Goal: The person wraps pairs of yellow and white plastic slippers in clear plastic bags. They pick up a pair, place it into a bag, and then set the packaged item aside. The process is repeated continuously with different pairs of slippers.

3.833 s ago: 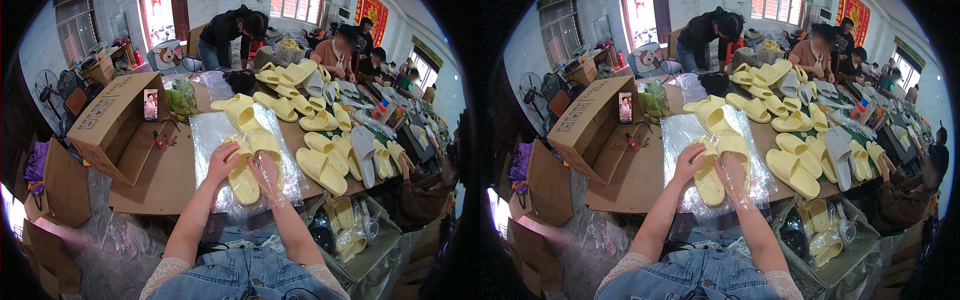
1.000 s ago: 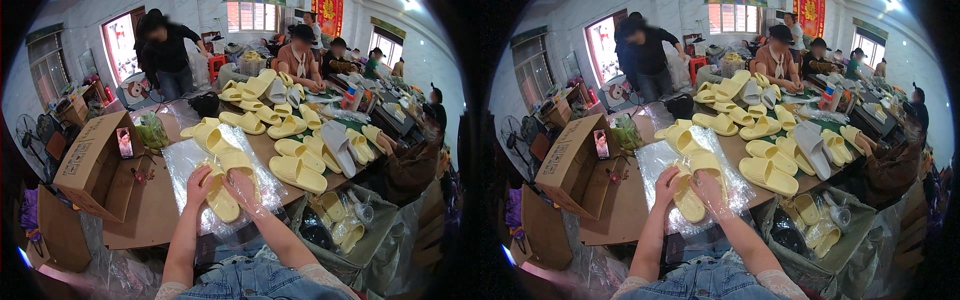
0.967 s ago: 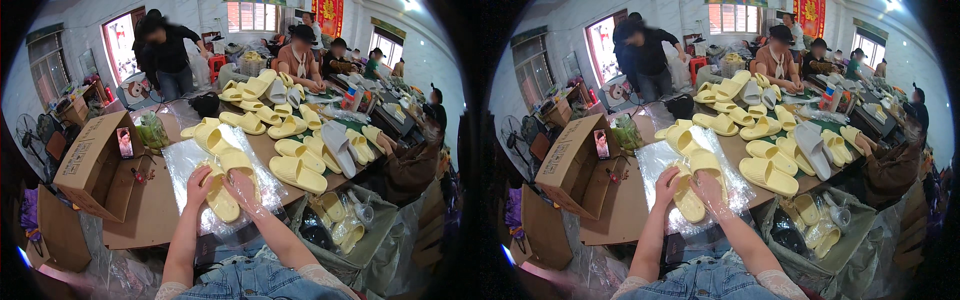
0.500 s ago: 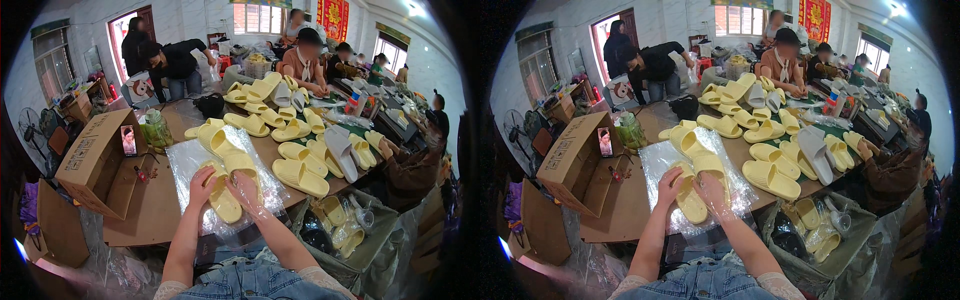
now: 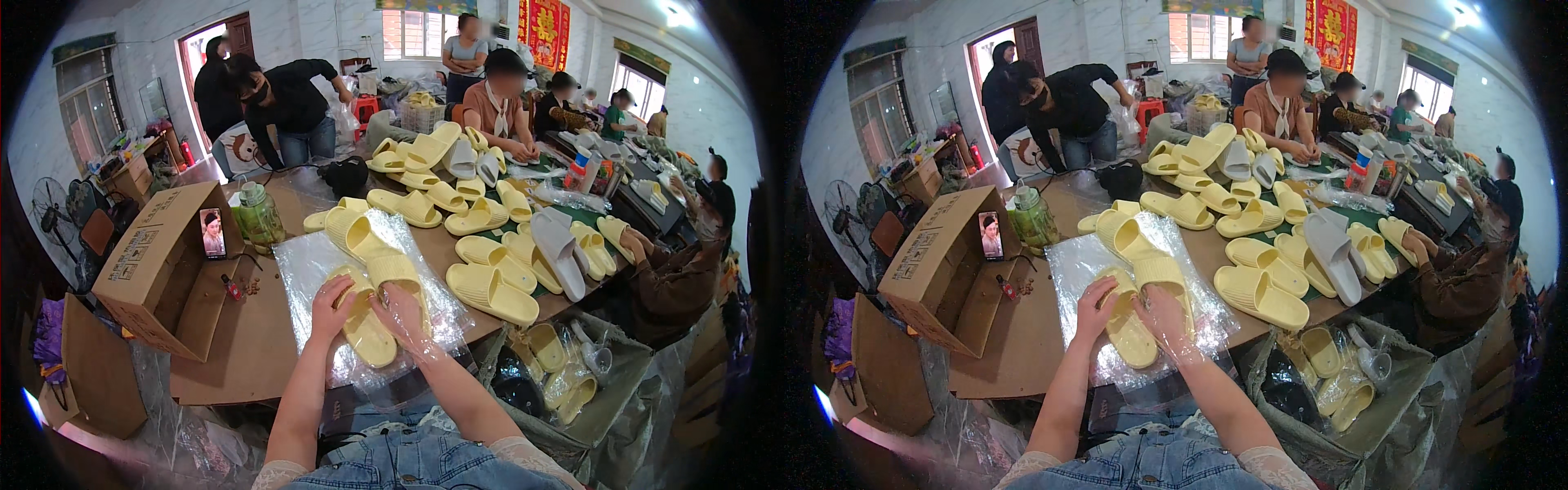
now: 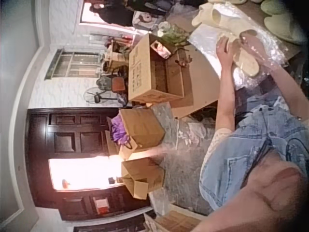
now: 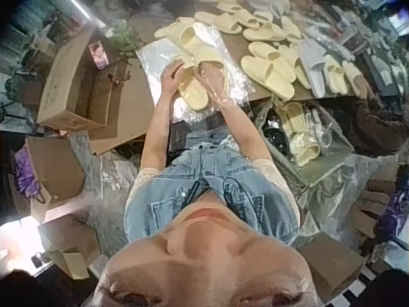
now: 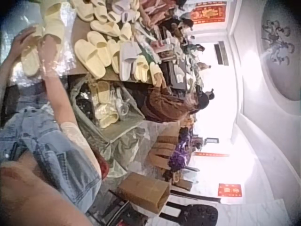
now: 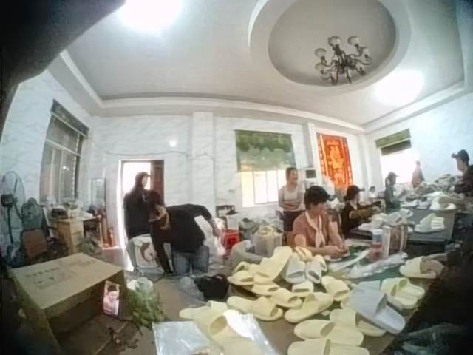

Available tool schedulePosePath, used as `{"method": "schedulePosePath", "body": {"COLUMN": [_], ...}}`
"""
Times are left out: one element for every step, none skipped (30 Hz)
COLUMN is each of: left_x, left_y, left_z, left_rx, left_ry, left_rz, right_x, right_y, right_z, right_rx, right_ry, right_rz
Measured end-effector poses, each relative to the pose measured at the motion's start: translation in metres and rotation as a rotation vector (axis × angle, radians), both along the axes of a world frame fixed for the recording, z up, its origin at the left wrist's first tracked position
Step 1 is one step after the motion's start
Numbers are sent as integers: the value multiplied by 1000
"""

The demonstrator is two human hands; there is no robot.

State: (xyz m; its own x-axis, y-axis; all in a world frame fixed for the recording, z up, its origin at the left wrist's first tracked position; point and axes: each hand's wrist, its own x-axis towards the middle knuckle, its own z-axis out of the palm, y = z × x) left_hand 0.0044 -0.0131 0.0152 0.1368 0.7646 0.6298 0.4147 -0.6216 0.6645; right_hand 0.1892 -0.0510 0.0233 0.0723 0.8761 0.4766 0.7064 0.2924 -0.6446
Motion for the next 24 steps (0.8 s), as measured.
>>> {"method": "schedulePosePath", "body": {"left_x": [0, 0, 0, 0, 0, 0, 0, 0, 0, 0, 0, 0, 0, 0, 0, 1, 1, 1, 0, 0, 0, -1, -1, 0], "left_y": [0, 0, -1, -1, 0, 0, 0, 0, 0, 0, 0, -1, -1, -1, -1, -1, -1, -1, -1, -1, 0, 0, 0, 0], "left_z": [0, 0, 0, 1, 1, 1, 1, 1, 1, 1, 1, 1, 1, 1, 1, 1, 1, 2, 2, 1, 1, 0, 0, 0], "left_rx": [-4, 0, 3, 7, 10, 12, 13, 15, 17, 19, 14, 9, 4, 4, 3, 3, 6, 9, 13, 13, 13, 13, 7, 2], "left_ry": [2, -3, -8, -14, -13, -11, -9, -5, -2, 1, -4, -9, -13, -13, -12, -12, -7, 0, 6, 5, 1, -2, -7, -12], "left_rz": [2, 1, -2, -5, -6, -5, -4, -3, -2, -1, -6, -9, -13, -8, -5, -2, -2, -1, 1, 0, -3, -5, -5, -5], "right_x": [0, 0, 0, 0, 0, 0, 0, 0, 1, 1, 1, 1, 0, 0, 1, 2, 2, 2, 1, 1, 0, 0, 0, 0], "right_y": [0, 0, -2, -2, -2, -1, -1, 0, 0, 0, 0, -1, -1, -1, 0, 0, -1, -1, -1, -1, -3, -3, -3, -2], "right_z": [0, 1, 2, 3, 3, 3, 3, 2, 1, 1, 2, 4, 5, 4, 3, 3, 2, 2, 2, 3, 6, 8, 8, 7], "right_rx": [2, -3, -8, -13, -17, -23, -29, -35, -42, -49, -64, -79, -94, -90, -86, -82, -80, -77, -74, -76, -77, -79, -69, -60], "right_ry": [4, -1, -6, -11, -10, -8, -6, -8, -11, -14, -22, -30, -38, -38, -39, -40, -34, -28, -21, -21, -22, -24, -18, -11], "right_rz": [2, 2, 0, -2, -3, -3, -3, -1, 1, 3, 1, 1, 0, 3, 4, 4, 4, 7, 10, 10, 10, 10, 8, 6]}}
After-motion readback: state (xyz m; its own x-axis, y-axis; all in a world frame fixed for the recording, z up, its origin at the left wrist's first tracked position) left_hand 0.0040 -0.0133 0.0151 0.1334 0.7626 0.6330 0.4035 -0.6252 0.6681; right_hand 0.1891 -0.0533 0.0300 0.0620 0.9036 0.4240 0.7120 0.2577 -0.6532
